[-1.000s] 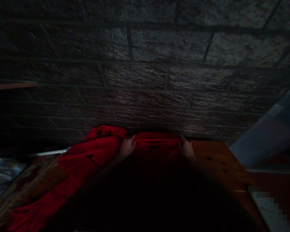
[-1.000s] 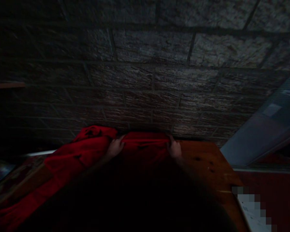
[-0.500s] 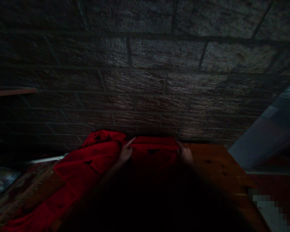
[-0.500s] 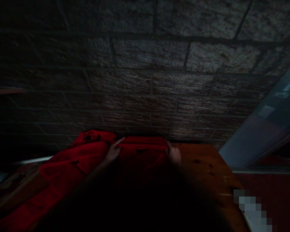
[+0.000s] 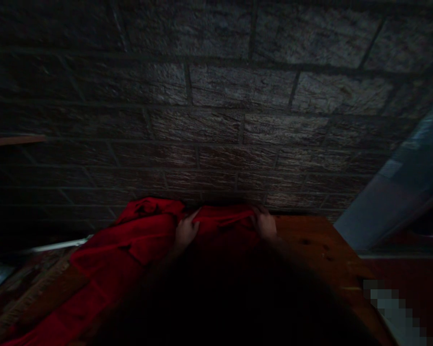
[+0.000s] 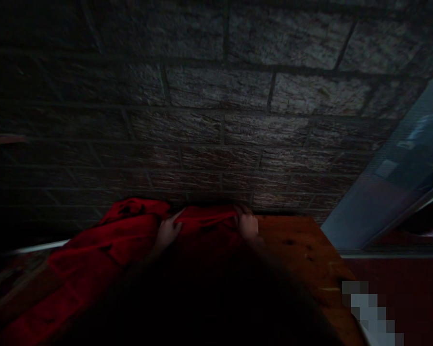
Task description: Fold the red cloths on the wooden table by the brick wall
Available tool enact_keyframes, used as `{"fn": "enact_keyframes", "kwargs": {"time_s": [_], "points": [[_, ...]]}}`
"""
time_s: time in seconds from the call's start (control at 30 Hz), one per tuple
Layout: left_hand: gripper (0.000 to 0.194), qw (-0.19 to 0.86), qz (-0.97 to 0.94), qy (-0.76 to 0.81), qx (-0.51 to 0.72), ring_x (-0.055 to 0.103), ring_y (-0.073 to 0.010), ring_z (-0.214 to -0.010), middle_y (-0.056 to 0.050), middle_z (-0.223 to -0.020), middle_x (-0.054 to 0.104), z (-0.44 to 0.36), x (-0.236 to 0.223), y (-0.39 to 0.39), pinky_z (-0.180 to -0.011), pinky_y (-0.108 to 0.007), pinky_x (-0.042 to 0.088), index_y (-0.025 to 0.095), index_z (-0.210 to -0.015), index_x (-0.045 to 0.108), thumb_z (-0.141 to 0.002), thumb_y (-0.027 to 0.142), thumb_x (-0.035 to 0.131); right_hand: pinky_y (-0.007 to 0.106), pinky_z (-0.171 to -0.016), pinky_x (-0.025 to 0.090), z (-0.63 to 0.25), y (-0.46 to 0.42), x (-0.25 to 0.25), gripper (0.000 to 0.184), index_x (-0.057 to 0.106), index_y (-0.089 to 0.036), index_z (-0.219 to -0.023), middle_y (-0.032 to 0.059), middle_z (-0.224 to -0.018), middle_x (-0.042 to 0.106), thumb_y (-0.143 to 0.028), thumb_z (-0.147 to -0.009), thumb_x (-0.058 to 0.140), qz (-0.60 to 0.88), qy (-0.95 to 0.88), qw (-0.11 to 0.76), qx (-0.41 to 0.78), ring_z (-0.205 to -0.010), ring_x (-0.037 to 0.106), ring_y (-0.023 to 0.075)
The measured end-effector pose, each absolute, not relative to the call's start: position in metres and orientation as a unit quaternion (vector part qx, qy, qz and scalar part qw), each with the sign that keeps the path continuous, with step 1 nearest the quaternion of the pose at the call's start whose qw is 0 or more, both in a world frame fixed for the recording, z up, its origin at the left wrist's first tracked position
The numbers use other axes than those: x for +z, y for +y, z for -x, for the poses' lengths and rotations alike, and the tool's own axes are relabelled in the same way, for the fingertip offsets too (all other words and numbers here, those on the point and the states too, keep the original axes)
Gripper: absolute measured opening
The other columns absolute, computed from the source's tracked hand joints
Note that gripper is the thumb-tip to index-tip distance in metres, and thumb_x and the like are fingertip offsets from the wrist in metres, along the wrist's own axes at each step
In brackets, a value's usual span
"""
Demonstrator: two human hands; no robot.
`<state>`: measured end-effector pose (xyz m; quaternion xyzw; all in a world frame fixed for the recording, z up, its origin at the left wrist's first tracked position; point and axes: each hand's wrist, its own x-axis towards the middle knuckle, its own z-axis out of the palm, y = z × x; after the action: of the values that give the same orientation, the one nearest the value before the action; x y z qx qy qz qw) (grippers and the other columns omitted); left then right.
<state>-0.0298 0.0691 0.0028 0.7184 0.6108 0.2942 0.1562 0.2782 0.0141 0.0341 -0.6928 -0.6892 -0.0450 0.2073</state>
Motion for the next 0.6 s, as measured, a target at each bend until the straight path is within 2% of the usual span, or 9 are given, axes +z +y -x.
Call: {"fn": "enact_keyframes", "kwargs": {"time_s": [0.1, 0.17, 0.3, 0.47, 0.6], "points": [[0.055, 0.185, -0.709, 0.592, 0.337, 0.061, -0.0235, -0.119, -0.009, -0.130, 0.065, 0.032, -0.006, 0.076, -0.106, -0.036, 0.044, 0.019, -0.141, 0.053, -0.087, 0.022, 0.043, 0.030, -0.089, 0.052, -0.283, 0.013, 0.019, 0.060, 0.043, -0.031, -0.149, 0.0074, -0.130, 0.063, -0.015, -0.091, 0.045, 0.713, -0.661, 0.232, -0.022, -0.104, 0.065, 0.0208], [0.055, 0.215, -0.705, 0.567, 0.368, 0.060, -0.0224, -0.121, -0.009, -0.129, 0.066, 0.035, -0.012, 0.081, -0.109, -0.035, 0.042, 0.014, -0.138, 0.056, -0.085, 0.021, 0.041, 0.029, -0.091, 0.052, -0.287, 0.011, 0.011, 0.065, 0.041, -0.029, -0.150, 0.0079, -0.127, 0.066, -0.010, -0.088, 0.045, 0.714, -0.657, 0.240, -0.009, -0.105, 0.066, 0.0210], [0.056, 0.251, -0.708, 0.531, 0.393, 0.058, -0.0217, -0.124, -0.009, -0.131, 0.065, 0.039, -0.017, 0.084, -0.113, -0.033, 0.039, 0.010, -0.133, 0.059, -0.081, 0.021, 0.041, 0.032, -0.094, 0.052, -0.294, 0.010, 0.006, 0.062, 0.044, -0.023, -0.148, 0.0083, -0.111, 0.073, -0.010, -0.088, 0.043, 0.713, -0.646, 0.269, 0.040, -0.098, 0.069, 0.0212], [0.057, 0.230, -0.719, 0.544, 0.367, 0.058, -0.0227, -0.125, -0.010, -0.134, 0.063, 0.041, -0.012, 0.082, -0.114, -0.036, 0.039, 0.010, -0.136, 0.055, -0.083, 0.024, 0.039, 0.034, -0.109, 0.044, -0.305, 0.016, 0.011, 0.067, 0.050, -0.023, -0.143, 0.0051, -0.132, 0.064, -0.003, -0.079, 0.049, 0.653, -0.684, 0.316, 0.082, -0.120, 0.061, 0.0201], [0.062, 0.138, -0.759, 0.558, 0.307, 0.050, -0.0294, -0.133, -0.018, -0.142, 0.054, 0.047, 0.001, 0.072, -0.113, -0.045, 0.038, 0.007, -0.144, 0.043, -0.087, 0.034, 0.045, 0.037, -0.108, 0.045, -0.310, 0.019, 0.014, 0.069, 0.043, -0.019, -0.147, 0.0088, -0.135, 0.061, -0.007, -0.080, 0.054, 0.632, -0.701, 0.309, 0.114, -0.122, 0.059, 0.0222]]}}
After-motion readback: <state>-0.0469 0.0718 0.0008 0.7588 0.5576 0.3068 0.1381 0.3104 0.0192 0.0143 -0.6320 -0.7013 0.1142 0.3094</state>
